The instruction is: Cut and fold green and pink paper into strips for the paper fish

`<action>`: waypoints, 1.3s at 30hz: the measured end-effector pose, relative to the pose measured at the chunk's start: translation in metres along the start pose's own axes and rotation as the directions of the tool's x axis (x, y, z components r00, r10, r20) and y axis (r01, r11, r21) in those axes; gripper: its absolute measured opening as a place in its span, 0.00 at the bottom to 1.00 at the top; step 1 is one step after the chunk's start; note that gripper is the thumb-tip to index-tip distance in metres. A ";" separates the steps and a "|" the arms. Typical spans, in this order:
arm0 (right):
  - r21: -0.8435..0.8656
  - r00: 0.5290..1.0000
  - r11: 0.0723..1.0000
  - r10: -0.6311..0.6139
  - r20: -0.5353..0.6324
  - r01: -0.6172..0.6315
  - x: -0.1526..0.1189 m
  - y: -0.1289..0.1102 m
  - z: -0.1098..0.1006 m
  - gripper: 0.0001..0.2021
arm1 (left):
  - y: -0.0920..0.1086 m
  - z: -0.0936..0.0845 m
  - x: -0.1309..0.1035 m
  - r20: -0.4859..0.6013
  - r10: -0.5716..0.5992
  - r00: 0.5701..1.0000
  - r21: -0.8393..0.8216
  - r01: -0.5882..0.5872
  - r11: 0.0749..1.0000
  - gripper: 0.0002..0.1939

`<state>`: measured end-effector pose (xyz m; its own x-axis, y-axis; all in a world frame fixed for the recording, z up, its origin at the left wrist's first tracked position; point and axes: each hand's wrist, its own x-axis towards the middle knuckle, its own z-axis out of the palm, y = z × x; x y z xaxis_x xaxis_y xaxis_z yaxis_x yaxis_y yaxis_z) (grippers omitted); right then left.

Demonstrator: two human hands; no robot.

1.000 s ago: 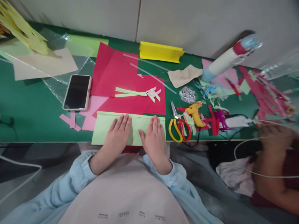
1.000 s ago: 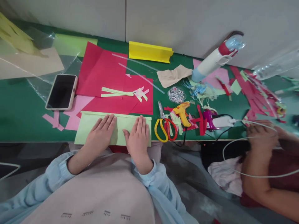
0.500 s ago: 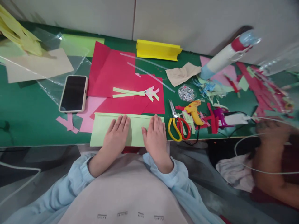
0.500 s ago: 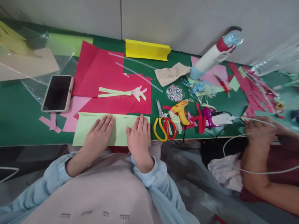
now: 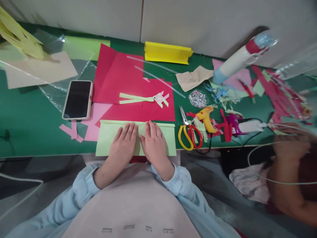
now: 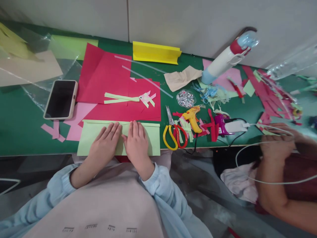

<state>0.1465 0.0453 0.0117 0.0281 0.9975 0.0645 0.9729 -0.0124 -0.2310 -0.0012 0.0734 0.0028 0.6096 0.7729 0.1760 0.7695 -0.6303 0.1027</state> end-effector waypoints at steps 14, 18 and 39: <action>0.006 0.999 0.999 -0.045 -0.021 0.045 -0.004 0.009 0.002 0.26 | -0.020 -0.002 0.001 -0.031 0.112 0.993 -0.036 -0.113 0.993 0.26; -0.005 0.999 0.999 -0.042 -0.029 0.042 -0.005 0.010 0.006 0.26 | -0.021 -0.006 0.001 -0.092 0.109 0.990 -0.014 -0.111 0.994 0.23; 0.016 0.998 0.999 -0.040 -0.045 0.040 -0.006 0.011 0.008 0.27 | -0.046 -0.001 0.033 -0.226 0.121 0.967 0.016 -0.120 0.993 0.12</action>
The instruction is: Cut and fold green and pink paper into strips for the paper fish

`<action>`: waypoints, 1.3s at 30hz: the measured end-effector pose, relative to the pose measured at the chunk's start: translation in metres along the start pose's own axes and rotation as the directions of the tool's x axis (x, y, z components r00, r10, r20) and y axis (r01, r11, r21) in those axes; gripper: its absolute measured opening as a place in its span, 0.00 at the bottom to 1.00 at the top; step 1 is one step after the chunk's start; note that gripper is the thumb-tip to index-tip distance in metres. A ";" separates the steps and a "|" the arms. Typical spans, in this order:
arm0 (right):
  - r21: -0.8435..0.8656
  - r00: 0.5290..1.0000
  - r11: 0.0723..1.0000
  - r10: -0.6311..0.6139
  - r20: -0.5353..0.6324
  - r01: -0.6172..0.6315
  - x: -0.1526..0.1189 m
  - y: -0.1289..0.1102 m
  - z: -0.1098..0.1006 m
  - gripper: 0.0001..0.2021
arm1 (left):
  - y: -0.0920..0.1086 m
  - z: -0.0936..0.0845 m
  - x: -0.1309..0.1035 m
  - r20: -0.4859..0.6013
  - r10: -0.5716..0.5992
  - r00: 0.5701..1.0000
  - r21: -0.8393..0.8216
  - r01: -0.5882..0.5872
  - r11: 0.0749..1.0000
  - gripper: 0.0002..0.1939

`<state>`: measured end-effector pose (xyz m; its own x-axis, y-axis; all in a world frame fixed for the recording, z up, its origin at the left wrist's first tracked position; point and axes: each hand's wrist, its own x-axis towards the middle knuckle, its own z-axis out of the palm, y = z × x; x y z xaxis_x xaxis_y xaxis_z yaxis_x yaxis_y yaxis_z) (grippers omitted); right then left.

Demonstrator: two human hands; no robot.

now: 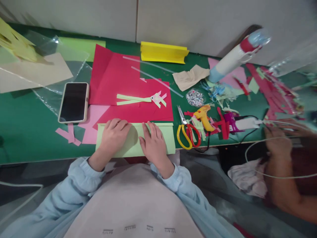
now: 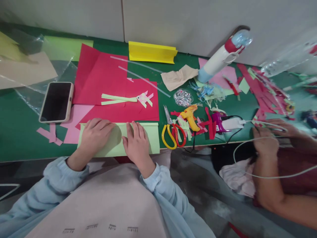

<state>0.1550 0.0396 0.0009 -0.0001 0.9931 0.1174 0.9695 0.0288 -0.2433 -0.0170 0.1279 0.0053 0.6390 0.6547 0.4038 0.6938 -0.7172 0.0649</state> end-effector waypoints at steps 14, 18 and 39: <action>-0.003 1.000 1.000 0.001 -0.004 -0.001 0.000 0.002 0.001 0.29 | -0.003 0.005 0.000 -0.050 0.079 0.996 0.028 -0.078 0.997 0.12; 0.008 1.000 1.000 0.017 -0.013 -0.017 -0.001 0.003 0.006 0.31 | -0.003 0.006 -0.001 -0.028 0.046 0.999 -0.009 -0.047 0.999 0.13; -0.019 0.999 1.000 0.017 0.035 -0.016 0.003 -0.004 -0.007 0.26 | 0.037 -0.012 -0.015 0.175 -0.068 0.982 0.067 0.057 0.996 0.21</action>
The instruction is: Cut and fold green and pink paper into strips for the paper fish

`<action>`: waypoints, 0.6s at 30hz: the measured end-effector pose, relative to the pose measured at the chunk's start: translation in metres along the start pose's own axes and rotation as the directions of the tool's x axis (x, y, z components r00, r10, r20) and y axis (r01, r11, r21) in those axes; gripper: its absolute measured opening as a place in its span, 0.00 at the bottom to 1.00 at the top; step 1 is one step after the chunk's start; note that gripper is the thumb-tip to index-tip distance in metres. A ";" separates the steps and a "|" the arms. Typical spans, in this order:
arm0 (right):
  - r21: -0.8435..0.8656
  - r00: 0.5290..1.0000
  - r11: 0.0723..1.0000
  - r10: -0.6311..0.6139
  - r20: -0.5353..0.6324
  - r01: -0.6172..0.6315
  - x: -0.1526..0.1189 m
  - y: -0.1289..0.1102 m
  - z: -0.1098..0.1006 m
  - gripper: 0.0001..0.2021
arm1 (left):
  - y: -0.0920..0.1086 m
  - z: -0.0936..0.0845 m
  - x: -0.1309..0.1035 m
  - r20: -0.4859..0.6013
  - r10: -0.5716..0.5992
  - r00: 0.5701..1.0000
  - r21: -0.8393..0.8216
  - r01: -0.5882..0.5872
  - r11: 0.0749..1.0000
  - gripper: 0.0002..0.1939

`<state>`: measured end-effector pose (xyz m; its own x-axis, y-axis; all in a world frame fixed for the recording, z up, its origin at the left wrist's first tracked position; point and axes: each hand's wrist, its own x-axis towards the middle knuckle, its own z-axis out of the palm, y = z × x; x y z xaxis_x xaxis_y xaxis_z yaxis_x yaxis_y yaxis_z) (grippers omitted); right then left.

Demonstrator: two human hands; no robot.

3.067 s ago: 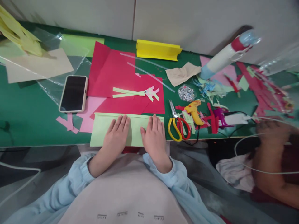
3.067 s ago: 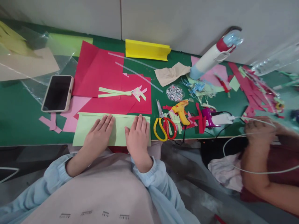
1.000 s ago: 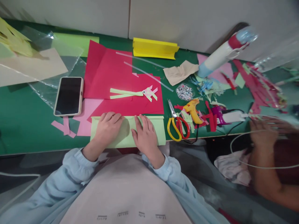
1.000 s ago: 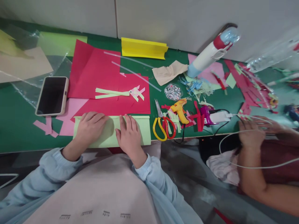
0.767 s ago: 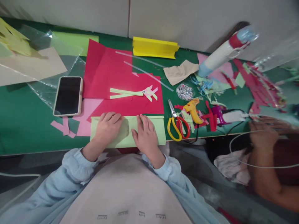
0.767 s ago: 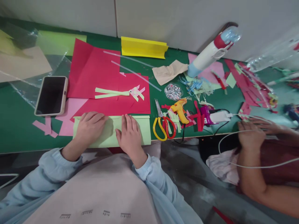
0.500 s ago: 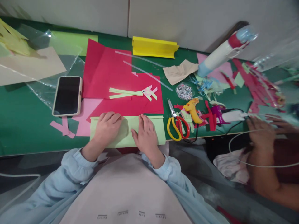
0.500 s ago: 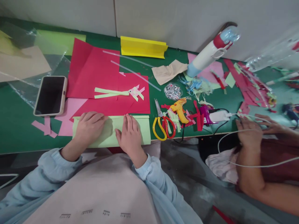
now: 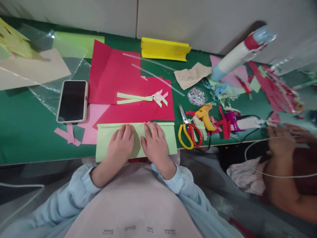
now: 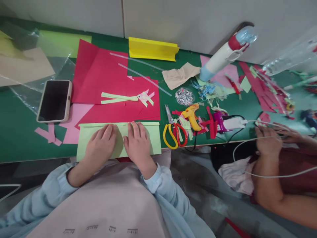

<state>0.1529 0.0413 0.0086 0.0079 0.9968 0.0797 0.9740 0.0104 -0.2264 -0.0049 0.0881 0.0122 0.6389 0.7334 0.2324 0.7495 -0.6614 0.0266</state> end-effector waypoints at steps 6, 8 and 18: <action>-0.013 0.995 0.996 -0.093 0.042 0.093 0.010 -0.012 -0.008 0.24 | 0.011 0.003 -0.003 0.027 -0.049 0.998 0.037 0.048 0.998 0.21; -0.010 0.994 0.995 -0.096 0.046 0.097 0.011 -0.014 -0.005 0.24 | 0.011 0.002 -0.002 0.039 -0.042 0.998 0.046 0.041 0.998 0.21; 0.012 0.998 0.998 -0.058 0.017 0.058 0.007 -0.014 0.003 0.24 | 0.015 -0.001 0.005 0.041 -0.118 0.992 -0.001 0.118 0.993 0.22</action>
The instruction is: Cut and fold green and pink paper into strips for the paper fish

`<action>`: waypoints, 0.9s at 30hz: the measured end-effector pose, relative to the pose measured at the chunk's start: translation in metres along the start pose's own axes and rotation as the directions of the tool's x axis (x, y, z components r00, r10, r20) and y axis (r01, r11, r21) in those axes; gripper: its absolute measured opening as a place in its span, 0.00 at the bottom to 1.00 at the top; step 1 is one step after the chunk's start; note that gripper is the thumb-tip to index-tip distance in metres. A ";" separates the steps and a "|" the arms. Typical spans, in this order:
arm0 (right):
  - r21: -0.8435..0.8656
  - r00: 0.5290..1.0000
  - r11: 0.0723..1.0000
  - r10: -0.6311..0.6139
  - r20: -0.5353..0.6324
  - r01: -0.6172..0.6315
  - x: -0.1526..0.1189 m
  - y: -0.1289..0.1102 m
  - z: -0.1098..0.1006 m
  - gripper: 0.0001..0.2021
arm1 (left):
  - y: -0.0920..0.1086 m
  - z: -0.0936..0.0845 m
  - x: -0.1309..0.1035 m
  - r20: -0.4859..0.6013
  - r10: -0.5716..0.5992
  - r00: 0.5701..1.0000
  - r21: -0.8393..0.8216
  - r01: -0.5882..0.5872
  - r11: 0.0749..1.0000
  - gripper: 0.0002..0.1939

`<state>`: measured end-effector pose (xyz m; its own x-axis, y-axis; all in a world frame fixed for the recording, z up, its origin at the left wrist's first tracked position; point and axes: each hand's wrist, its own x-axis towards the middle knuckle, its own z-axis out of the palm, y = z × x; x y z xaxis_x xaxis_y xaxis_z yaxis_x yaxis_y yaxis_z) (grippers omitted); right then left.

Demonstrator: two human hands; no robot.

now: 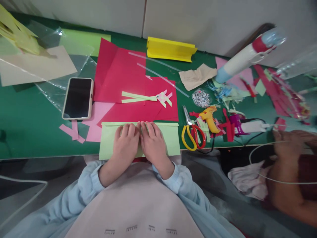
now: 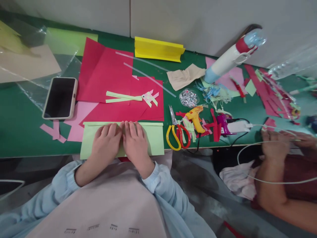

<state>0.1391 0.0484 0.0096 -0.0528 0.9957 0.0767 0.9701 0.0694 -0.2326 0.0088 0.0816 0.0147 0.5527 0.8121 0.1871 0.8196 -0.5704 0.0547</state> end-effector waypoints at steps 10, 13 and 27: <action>0.016 1.000 1.000 0.019 -0.022 -0.018 0.000 0.000 0.005 0.25 | -0.005 -0.010 -0.010 0.024 -0.165 0.986 0.078 0.163 0.984 0.24; 0.020 1.000 1.000 0.016 -0.012 -0.016 0.000 0.000 0.004 0.25 | -0.009 -0.008 -0.013 -0.037 -0.145 0.989 0.037 0.147 0.988 0.24; 0.006 1.000 1.000 0.023 0.004 -0.024 0.001 -0.001 0.004 0.25 | -0.017 0.005 -0.020 0.039 -0.167 0.985 -0.040 0.168 0.985 0.28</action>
<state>0.1366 0.0493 0.0060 -0.0311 0.9973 0.0669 0.9697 0.0463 -0.2397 -0.0150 0.0759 0.0053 0.4137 0.9000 0.1372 0.8941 -0.4300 0.1249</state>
